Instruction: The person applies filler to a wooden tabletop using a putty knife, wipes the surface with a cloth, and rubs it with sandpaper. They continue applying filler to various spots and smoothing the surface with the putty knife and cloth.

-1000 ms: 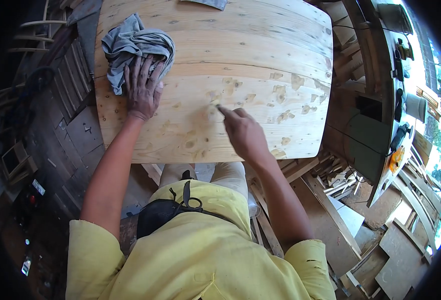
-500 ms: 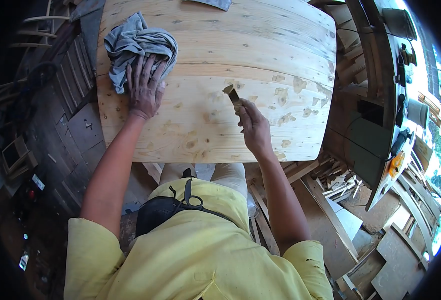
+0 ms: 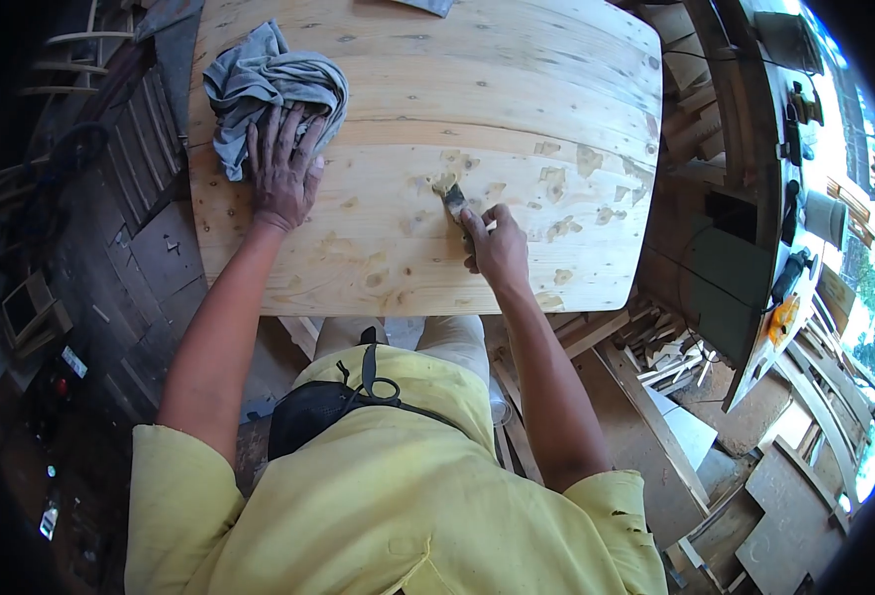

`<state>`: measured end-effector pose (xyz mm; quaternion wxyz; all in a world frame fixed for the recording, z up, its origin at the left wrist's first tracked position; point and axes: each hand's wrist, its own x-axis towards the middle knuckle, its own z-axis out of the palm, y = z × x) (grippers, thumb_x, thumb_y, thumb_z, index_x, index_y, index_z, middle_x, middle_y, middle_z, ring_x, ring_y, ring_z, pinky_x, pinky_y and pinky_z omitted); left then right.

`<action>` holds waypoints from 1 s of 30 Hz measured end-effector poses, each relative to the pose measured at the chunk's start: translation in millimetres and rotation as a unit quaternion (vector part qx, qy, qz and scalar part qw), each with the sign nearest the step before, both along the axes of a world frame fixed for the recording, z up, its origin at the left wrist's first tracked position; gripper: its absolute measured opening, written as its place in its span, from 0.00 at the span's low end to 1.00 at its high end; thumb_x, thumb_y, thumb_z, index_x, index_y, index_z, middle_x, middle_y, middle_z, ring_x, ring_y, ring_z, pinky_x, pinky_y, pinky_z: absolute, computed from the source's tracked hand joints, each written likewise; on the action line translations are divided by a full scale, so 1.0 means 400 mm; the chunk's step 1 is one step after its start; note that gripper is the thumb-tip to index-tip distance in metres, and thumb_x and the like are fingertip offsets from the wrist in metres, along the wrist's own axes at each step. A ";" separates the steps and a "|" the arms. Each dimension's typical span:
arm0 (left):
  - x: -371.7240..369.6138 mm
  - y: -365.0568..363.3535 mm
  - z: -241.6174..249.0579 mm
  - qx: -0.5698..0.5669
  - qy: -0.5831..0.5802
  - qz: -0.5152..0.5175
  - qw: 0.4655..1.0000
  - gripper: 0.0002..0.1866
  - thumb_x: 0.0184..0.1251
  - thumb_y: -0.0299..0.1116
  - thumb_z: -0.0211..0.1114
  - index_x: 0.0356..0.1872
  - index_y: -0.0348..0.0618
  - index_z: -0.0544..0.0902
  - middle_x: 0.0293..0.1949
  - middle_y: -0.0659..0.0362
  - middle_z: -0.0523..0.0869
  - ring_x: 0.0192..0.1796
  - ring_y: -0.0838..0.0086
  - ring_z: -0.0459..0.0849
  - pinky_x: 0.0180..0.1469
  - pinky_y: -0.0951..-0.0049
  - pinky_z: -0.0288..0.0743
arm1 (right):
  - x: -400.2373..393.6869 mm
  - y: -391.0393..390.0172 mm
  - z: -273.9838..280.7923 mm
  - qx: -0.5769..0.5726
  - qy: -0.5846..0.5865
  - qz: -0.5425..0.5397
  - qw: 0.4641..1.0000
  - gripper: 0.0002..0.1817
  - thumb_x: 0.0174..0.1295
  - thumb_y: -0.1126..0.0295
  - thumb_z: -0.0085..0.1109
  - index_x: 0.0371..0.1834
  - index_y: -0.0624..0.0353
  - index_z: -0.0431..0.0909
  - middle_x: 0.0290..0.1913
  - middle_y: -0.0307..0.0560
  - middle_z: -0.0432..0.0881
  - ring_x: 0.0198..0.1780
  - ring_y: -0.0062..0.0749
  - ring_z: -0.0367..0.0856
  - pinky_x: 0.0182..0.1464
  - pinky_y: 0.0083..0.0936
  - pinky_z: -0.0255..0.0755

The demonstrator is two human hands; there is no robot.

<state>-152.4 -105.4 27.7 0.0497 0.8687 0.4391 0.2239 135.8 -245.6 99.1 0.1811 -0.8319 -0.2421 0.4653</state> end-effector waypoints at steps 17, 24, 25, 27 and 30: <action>-0.004 0.000 0.010 -0.013 -0.019 0.009 1.000 0.31 0.72 0.41 0.55 0.76 0.60 0.67 0.78 0.57 0.63 0.82 0.55 0.55 0.80 0.39 0.41 | 0.027 -0.031 0.028 0.275 -0.274 0.303 0.870 0.18 0.73 0.67 0.57 0.65 0.48 0.79 0.41 0.53 0.85 0.40 0.42 0.82 0.44 0.38 0.76; -0.005 -0.003 0.000 -0.010 -0.015 0.009 1.000 0.29 0.73 0.42 0.54 0.76 0.59 0.68 0.79 0.55 0.62 0.81 0.54 0.55 0.79 0.38 0.41 | -0.043 -0.005 0.055 0.084 -0.264 0.389 0.878 0.25 0.65 0.70 0.61 0.67 0.44 0.78 0.39 0.54 0.79 0.39 0.53 0.83 0.42 0.48 0.77; -0.005 -0.003 0.000 -0.011 -0.018 0.008 1.000 0.30 0.73 0.42 0.54 0.76 0.59 0.68 0.79 0.55 0.62 0.81 0.54 0.55 0.79 0.38 0.41 | -0.042 -0.013 0.066 0.082 -0.261 0.394 0.877 0.25 0.61 0.69 0.63 0.64 0.48 0.81 0.38 0.56 0.81 0.36 0.56 0.84 0.41 0.49 0.78; -0.002 -0.002 0.000 -0.012 -0.023 0.009 1.000 0.30 0.73 0.42 0.54 0.76 0.59 0.68 0.79 0.55 0.62 0.81 0.54 0.55 0.79 0.38 0.41 | -0.033 -0.008 0.106 0.052 -0.254 0.412 0.873 0.23 0.60 0.69 0.63 0.61 0.51 0.83 0.37 0.56 0.81 0.36 0.56 0.85 0.41 0.48 0.79; -0.005 -0.001 -0.001 -0.001 -0.025 0.008 1.000 0.30 0.73 0.42 0.54 0.77 0.59 0.67 0.78 0.55 0.62 0.82 0.54 0.55 0.79 0.38 0.41 | -0.027 0.051 0.150 0.058 -0.243 0.432 0.867 0.20 0.57 0.65 0.63 0.54 0.54 0.86 0.35 0.59 0.84 0.36 0.59 0.85 0.42 0.48 0.79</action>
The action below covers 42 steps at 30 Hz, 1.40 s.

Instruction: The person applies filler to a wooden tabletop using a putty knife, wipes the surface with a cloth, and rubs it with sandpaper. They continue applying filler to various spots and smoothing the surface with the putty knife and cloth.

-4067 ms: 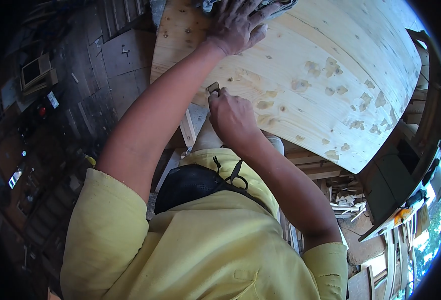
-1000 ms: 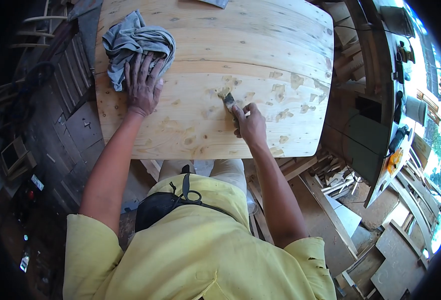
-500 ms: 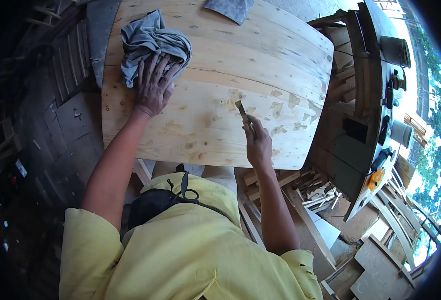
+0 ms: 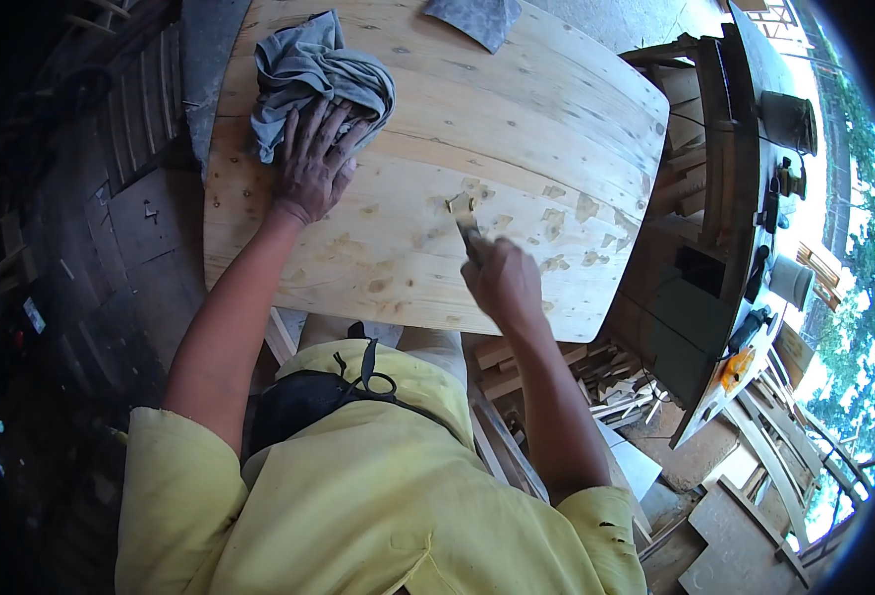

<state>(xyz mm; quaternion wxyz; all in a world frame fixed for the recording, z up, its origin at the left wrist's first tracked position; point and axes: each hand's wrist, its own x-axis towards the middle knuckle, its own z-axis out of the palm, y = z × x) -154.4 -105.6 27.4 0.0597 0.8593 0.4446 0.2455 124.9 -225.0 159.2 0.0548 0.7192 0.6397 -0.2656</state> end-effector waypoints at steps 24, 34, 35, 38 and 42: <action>0.003 0.003 0.001 0.005 -0.017 0.000 1.000 0.30 0.72 0.41 0.55 0.76 0.60 0.67 0.78 0.55 0.63 0.81 0.53 0.55 0.79 0.38 0.42 | -0.010 0.174 0.011 -0.100 -0.007 -0.058 0.993 0.19 0.52 0.63 0.66 0.49 0.52 0.90 0.38 0.61 0.89 0.41 0.54 0.88 0.52 0.43 0.81; 0.000 -0.004 0.006 0.002 -0.009 0.002 1.000 0.30 0.73 0.42 0.53 0.76 0.59 0.68 0.78 0.55 0.63 0.81 0.54 0.55 0.79 0.38 0.42 | 0.036 0.126 0.032 -0.153 0.008 -0.034 0.988 0.17 0.49 0.62 0.70 0.43 0.54 0.92 0.33 0.60 0.88 0.36 0.51 0.88 0.46 0.39 0.82; 0.002 -0.003 0.012 -0.007 -0.002 0.002 1.000 0.29 0.74 0.43 0.53 0.76 0.59 0.68 0.78 0.55 0.63 0.81 0.54 0.55 0.79 0.38 0.41 | 0.038 0.124 0.031 -0.171 0.028 -0.018 0.985 0.17 0.49 0.61 0.71 0.42 0.54 0.92 0.33 0.59 0.88 0.36 0.51 0.88 0.46 0.39 0.81; 0.003 0.001 0.002 0.003 -0.008 -0.007 1.000 0.29 0.73 0.43 0.53 0.76 0.58 0.68 0.78 0.54 0.63 0.81 0.54 0.55 0.79 0.38 0.40 | 0.033 0.097 0.061 -0.182 0.042 -0.018 0.982 0.18 0.48 0.60 0.71 0.43 0.52 0.91 0.35 0.57 0.89 0.40 0.50 0.88 0.49 0.39 0.81; 0.005 0.003 0.008 0.013 0.001 -0.008 1.000 0.30 0.71 0.42 0.55 0.75 0.58 0.68 0.78 0.55 0.64 0.81 0.54 0.55 0.80 0.39 0.41 | 0.076 0.063 0.078 -0.140 0.029 -0.085 0.986 0.19 0.50 0.59 0.69 0.46 0.48 0.91 0.36 0.55 0.89 0.40 0.49 0.88 0.49 0.38 0.81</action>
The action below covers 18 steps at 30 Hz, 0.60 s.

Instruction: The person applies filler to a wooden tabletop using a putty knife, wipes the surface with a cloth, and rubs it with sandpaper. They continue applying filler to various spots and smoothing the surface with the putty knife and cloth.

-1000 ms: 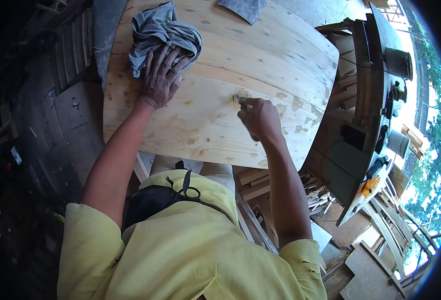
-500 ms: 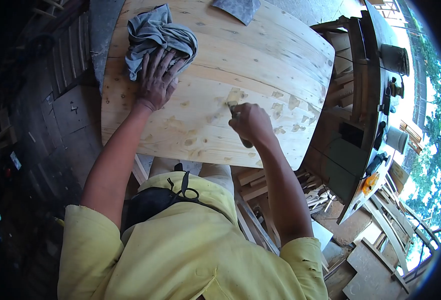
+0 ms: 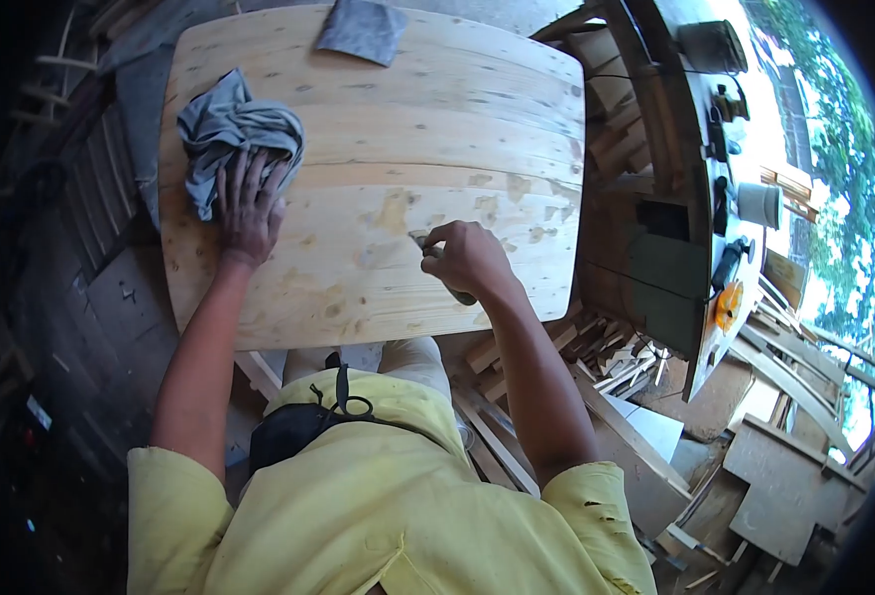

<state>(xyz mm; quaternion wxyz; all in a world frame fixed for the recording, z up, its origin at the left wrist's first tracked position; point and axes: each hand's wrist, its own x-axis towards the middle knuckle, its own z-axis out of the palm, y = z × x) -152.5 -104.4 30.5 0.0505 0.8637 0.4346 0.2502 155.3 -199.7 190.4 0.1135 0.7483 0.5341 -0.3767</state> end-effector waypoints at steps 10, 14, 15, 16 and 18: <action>0.006 -0.003 0.002 0.011 0.035 0.009 0.999 0.31 0.71 0.42 0.55 0.76 0.55 0.67 0.78 0.55 0.62 0.82 0.53 0.53 0.80 0.39 0.37 | 0.074 0.007 -0.061 0.019 -0.017 0.040 0.999 0.17 0.50 0.61 0.68 0.45 0.48 0.91 0.36 0.57 0.89 0.39 0.52 0.88 0.47 0.41 0.82; 0.006 -0.004 0.000 0.009 0.041 0.011 0.999 0.31 0.71 0.43 0.55 0.75 0.55 0.67 0.78 0.55 0.63 0.82 0.53 0.53 0.80 0.38 0.37 | 0.253 0.039 -0.038 0.046 -0.022 -0.098 0.994 0.20 0.50 0.60 0.69 0.47 0.54 0.90 0.34 0.57 0.89 0.38 0.46 0.89 0.46 0.37 0.81; 0.006 -0.004 0.000 0.006 0.043 0.011 0.999 0.31 0.71 0.43 0.55 0.75 0.55 0.68 0.78 0.55 0.63 0.82 0.53 0.53 0.80 0.37 0.38 | 0.289 0.059 -0.038 0.072 -0.022 -0.115 0.990 0.21 0.49 0.61 0.69 0.47 0.56 0.90 0.34 0.58 0.89 0.38 0.46 0.89 0.46 0.36 0.81; 0.006 -0.004 0.000 0.007 0.048 0.016 0.999 0.31 0.71 0.43 0.55 0.75 0.55 0.68 0.78 0.55 0.63 0.82 0.53 0.53 0.80 0.37 0.38 | 0.314 0.072 -0.044 0.096 -0.020 -0.134 0.986 0.21 0.49 0.61 0.69 0.47 0.57 0.90 0.33 0.58 0.89 0.37 0.46 0.89 0.46 0.36 0.80; 0.006 -0.003 -0.001 0.005 0.040 0.008 0.999 0.31 0.71 0.43 0.56 0.75 0.55 0.68 0.78 0.54 0.63 0.82 0.53 0.54 0.80 0.37 0.39 | 0.325 0.087 -0.066 0.109 -0.026 -0.122 0.986 0.22 0.49 0.60 0.69 0.47 0.58 0.90 0.33 0.58 0.89 0.38 0.46 0.89 0.46 0.36 0.80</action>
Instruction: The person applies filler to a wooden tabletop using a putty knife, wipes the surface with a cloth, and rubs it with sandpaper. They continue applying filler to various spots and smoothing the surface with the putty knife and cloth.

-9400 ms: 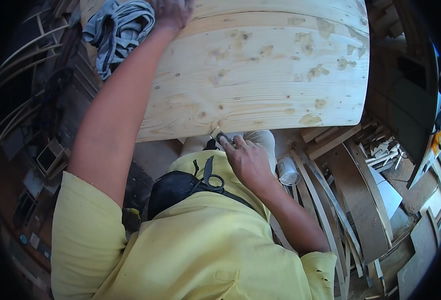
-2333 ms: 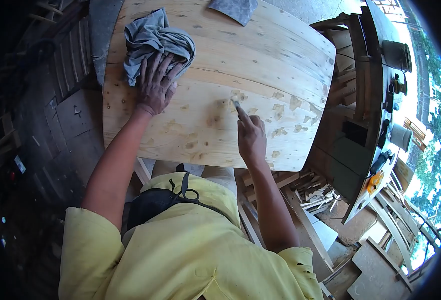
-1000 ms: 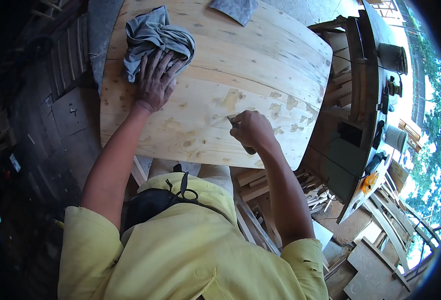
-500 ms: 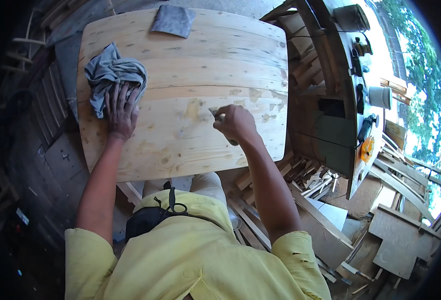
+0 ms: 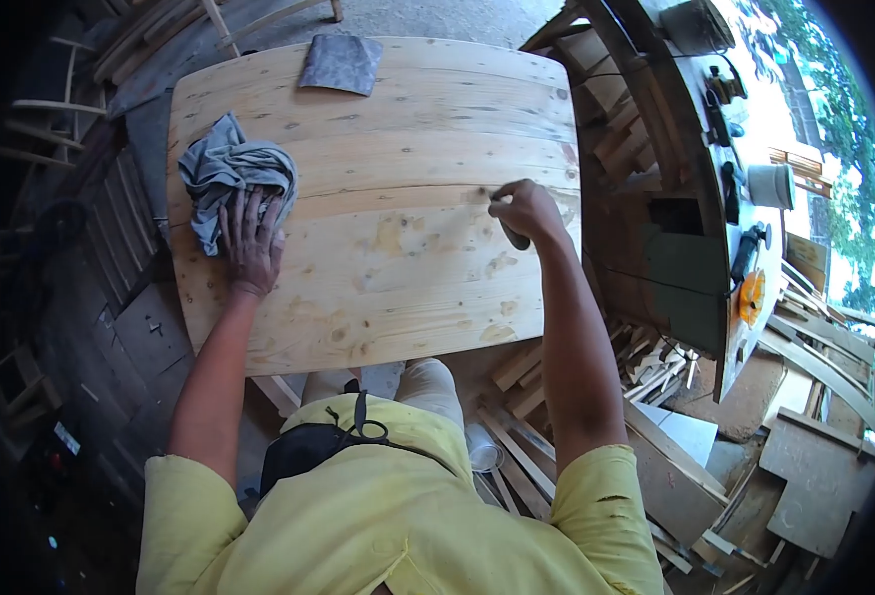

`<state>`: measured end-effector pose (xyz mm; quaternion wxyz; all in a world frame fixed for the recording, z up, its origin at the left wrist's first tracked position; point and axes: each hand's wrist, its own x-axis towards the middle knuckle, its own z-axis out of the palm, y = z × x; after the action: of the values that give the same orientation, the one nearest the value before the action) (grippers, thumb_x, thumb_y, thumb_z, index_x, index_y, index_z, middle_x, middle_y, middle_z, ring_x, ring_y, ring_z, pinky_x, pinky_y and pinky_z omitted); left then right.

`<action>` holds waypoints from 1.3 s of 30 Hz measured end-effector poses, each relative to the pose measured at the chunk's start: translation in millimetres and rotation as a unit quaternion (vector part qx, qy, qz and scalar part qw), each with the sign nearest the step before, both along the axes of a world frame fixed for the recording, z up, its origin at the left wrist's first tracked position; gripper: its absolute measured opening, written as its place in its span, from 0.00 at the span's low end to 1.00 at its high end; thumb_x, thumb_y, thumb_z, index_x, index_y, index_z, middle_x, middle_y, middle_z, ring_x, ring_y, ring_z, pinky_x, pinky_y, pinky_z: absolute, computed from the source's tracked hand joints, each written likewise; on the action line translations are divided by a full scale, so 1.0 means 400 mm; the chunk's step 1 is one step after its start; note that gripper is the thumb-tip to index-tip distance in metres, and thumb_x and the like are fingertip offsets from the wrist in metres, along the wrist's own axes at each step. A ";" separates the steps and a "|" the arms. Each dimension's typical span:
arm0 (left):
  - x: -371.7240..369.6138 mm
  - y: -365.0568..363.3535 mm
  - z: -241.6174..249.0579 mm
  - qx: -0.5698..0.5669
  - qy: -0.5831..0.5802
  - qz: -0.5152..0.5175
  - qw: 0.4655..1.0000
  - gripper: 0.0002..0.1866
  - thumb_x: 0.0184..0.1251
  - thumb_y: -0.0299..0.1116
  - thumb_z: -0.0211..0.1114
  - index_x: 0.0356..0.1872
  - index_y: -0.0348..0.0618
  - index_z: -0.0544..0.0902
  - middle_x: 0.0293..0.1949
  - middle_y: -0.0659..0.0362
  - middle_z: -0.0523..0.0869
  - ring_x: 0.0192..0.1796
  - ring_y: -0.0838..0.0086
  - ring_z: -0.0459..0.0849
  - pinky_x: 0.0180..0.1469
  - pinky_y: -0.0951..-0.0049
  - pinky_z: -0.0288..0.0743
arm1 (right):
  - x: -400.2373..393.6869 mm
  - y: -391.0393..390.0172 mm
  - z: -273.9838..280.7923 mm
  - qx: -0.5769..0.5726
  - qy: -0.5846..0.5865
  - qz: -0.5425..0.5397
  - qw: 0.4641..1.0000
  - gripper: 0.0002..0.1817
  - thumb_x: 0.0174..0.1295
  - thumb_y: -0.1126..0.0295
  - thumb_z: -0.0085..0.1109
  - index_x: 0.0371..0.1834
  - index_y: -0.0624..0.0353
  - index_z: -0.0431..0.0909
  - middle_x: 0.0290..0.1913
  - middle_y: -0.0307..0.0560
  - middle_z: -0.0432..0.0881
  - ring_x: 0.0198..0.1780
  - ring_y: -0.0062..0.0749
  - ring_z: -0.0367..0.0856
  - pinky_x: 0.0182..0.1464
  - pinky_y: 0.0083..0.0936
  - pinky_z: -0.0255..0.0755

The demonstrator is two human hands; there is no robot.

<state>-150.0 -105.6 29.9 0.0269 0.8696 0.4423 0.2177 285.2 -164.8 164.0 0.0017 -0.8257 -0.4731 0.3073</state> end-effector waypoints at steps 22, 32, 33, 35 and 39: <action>-0.003 -0.006 0.019 -0.043 -0.024 0.018 0.999 0.32 0.69 0.42 0.58 0.76 0.58 0.67 0.78 0.54 0.63 0.81 0.52 0.55 0.79 0.36 0.39 | -0.511 0.081 0.005 -0.012 0.040 0.177 0.983 0.20 0.51 0.58 0.68 0.49 0.48 0.90 0.39 0.57 0.89 0.42 0.52 0.88 0.51 0.41 0.81; -0.003 -0.003 0.013 -0.052 -0.030 0.007 0.998 0.33 0.69 0.41 0.58 0.76 0.56 0.67 0.78 0.53 0.62 0.81 0.51 0.53 0.79 0.36 0.38 | -0.273 0.157 0.006 0.037 -0.028 0.063 0.997 0.21 0.51 0.56 0.67 0.48 0.49 0.90 0.36 0.57 0.90 0.39 0.49 0.89 0.47 0.39 0.82; -0.002 -0.003 0.010 -0.049 -0.030 0.009 0.998 0.33 0.68 0.42 0.59 0.76 0.56 0.67 0.78 0.53 0.62 0.81 0.51 0.53 0.79 0.36 0.38 | -0.266 0.175 0.009 0.028 -0.028 0.059 0.997 0.22 0.51 0.56 0.66 0.49 0.49 0.90 0.36 0.56 0.90 0.39 0.49 0.89 0.48 0.38 0.82; -0.004 -0.004 0.004 -0.046 -0.030 0.009 0.998 0.33 0.68 0.42 0.59 0.76 0.56 0.67 0.78 0.53 0.62 0.82 0.51 0.53 0.79 0.36 0.38 | -0.264 0.201 0.001 0.018 -0.024 0.053 0.998 0.22 0.51 0.56 0.66 0.49 0.49 0.90 0.36 0.56 0.90 0.39 0.49 0.89 0.48 0.38 0.82; -0.005 0.001 0.008 -0.045 -0.025 0.007 0.999 0.34 0.68 0.42 0.59 0.76 0.56 0.67 0.78 0.53 0.62 0.81 0.51 0.53 0.80 0.37 0.38 | -0.261 0.202 -0.047 0.002 -0.038 0.074 0.997 0.22 0.51 0.57 0.68 0.51 0.48 0.89 0.41 0.56 0.90 0.44 0.48 0.89 0.52 0.37 0.81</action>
<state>-152.0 -105.3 33.3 0.0755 0.8588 0.4569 0.2193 181.0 -83.8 145.1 -0.0369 -0.7992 -0.5337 0.2742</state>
